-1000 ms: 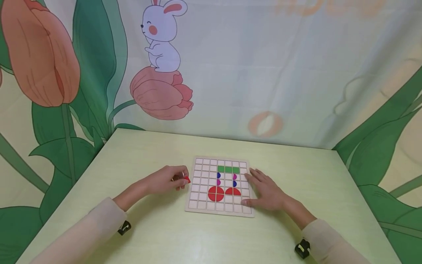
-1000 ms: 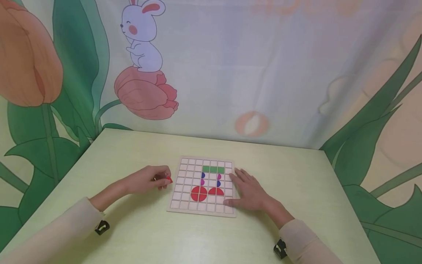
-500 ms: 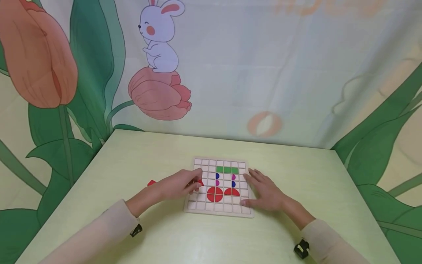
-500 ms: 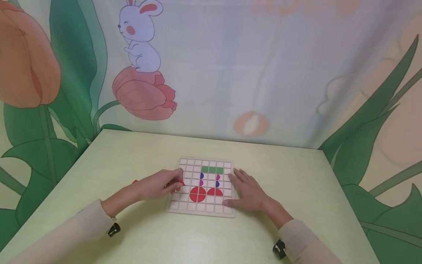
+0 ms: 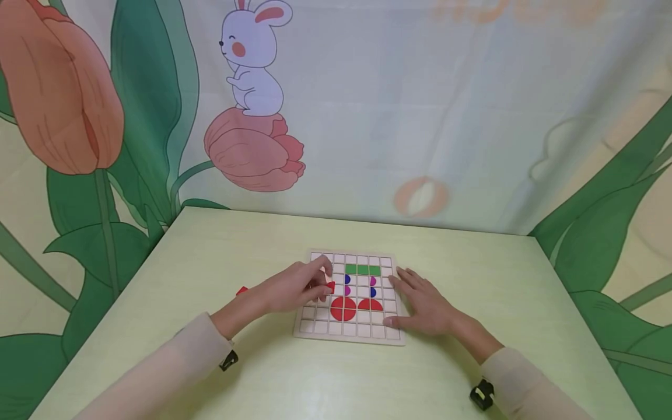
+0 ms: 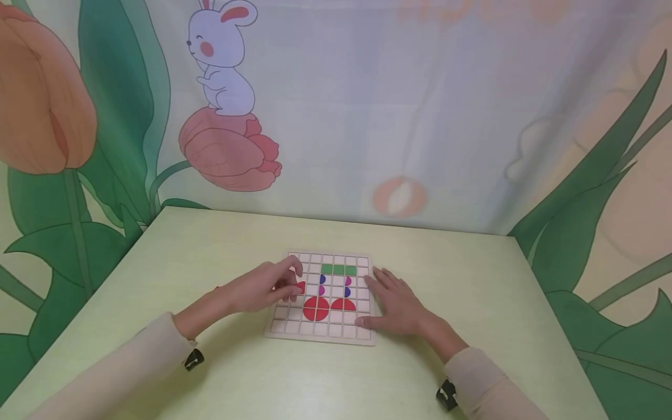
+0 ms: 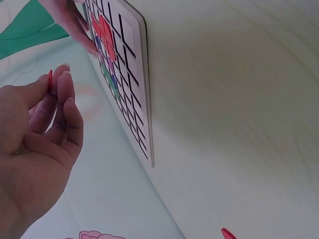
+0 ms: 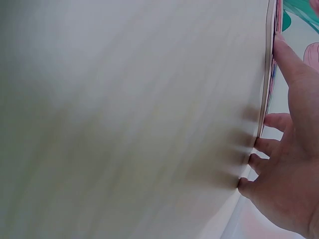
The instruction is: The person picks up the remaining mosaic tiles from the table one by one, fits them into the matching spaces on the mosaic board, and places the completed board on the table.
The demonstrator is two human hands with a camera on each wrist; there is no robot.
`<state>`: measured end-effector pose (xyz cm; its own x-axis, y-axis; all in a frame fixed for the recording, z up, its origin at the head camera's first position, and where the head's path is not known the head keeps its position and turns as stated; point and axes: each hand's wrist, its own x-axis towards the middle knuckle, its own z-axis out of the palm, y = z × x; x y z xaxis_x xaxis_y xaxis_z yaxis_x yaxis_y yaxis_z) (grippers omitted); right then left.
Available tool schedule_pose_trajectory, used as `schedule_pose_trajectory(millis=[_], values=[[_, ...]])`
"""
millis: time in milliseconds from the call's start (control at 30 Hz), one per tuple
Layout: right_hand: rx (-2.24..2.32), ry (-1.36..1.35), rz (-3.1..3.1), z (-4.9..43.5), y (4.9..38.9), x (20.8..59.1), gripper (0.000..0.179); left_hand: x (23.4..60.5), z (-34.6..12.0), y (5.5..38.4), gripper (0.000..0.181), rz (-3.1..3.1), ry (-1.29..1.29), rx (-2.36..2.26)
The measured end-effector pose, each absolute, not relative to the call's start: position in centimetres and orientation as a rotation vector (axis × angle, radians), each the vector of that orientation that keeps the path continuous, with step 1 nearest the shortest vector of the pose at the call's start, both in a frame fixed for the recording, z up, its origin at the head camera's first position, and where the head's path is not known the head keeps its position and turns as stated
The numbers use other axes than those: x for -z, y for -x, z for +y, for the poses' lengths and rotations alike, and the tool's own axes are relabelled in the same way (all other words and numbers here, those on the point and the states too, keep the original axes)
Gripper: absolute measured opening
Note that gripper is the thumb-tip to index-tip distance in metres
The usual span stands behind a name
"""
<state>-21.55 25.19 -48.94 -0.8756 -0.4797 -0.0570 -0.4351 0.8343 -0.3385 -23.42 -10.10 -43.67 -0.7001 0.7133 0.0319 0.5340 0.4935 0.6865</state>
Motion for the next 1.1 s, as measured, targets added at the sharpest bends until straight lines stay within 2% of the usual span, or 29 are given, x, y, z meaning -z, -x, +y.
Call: schedule_pose_trajectory(millis=[200,367,567,867,1100], values=[[0.493,0.715,2.872,25.3,21.7,49.3,0.105,43.6,-9.2,23.6,0.018,2.467,-1.048,-1.088],[0.496,0.713,2.869,25.3,21.7,49.3,0.105,43.8,-8.5,23.8,0.025,2.486,-1.055,-1.111],[0.5,0.721,2.869,25.3,21.7,49.1,0.105,44.0,-7.5,24.0,0.01,2.465,-1.104,-1.105],[0.515,0.734,2.872,25.4,21.6,49.0,0.103,44.5,-5.5,23.6,0.009,2.438,-1.186,-1.039],[0.486,0.72,2.867,25.4,21.6,49.0,0.104,44.7,-4.8,23.4,0.009,2.436,-1.108,-1.037]])
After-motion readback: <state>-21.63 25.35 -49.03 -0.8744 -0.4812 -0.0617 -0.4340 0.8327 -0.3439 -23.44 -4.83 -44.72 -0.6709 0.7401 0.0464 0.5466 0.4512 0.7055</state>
